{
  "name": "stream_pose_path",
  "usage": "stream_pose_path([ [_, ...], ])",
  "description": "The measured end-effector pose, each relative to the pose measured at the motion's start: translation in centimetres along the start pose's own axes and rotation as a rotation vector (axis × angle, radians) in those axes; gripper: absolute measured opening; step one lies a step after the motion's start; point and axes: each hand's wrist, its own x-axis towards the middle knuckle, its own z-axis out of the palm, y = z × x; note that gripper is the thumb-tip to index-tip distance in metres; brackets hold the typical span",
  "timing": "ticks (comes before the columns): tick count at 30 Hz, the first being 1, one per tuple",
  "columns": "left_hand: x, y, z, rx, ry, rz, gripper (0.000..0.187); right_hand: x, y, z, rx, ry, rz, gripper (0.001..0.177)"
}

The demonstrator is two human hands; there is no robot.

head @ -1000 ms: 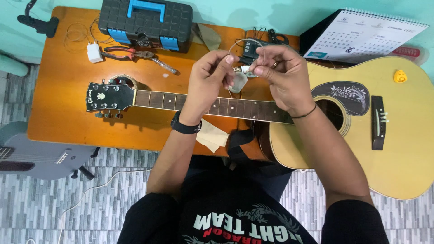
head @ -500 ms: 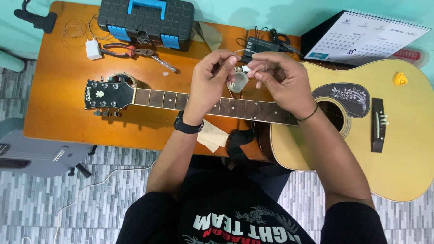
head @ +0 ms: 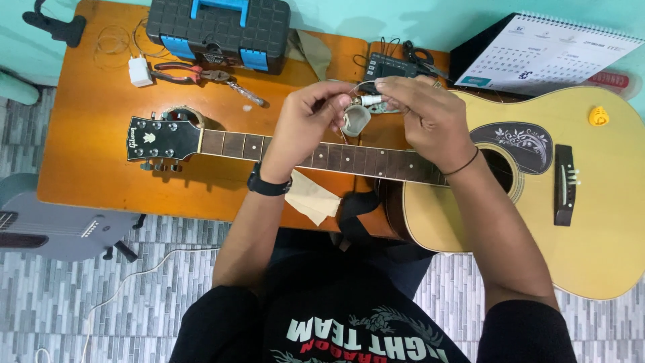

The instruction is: The person replaces the strings on an acoustic guitar. They remove old strings from the bridge and headstock, then thread new strings through the bridge, tie knots, and wind them onto the tuning pegs.

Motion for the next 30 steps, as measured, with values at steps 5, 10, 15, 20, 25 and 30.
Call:
stream_pose_path([
  [5, -0.7, 1.9, 0.4, -0.318, -0.186, -0.175, 0.036, 1.1, -1.8, 0.1, 0.204, 0.016, 0.123, 0.025],
  [10, -0.5, 0.6, 1.0, -0.517, -0.260, -0.316, 0.029, 0.5, -1.2, 0.3, 0.411, -0.009, 0.253, 0.027],
  [15, 0.1, -0.5, 1.2, -0.278, 0.082, -0.176, 0.017, 0.8, -1.6, 0.3, 0.743, -0.103, 0.480, 0.036],
  [20, 0.7, -0.5, 0.8, 0.501, 0.364, 0.318, 0.018, 0.4, -2.1, 0.7, 0.849, -0.147, 0.504, 0.038],
  [25, 0.3, 0.9, 0.6, 0.557, 0.166, 0.486, 0.030, -0.3, -1.2, -0.3, 1.006, -0.240, 0.595, 0.040],
  [30, -0.3, 3.4, 0.1, 0.238, -0.192, 0.240, 0.012, 0.4, -1.1, -0.9, 0.988, -0.165, 0.657, 0.039],
])
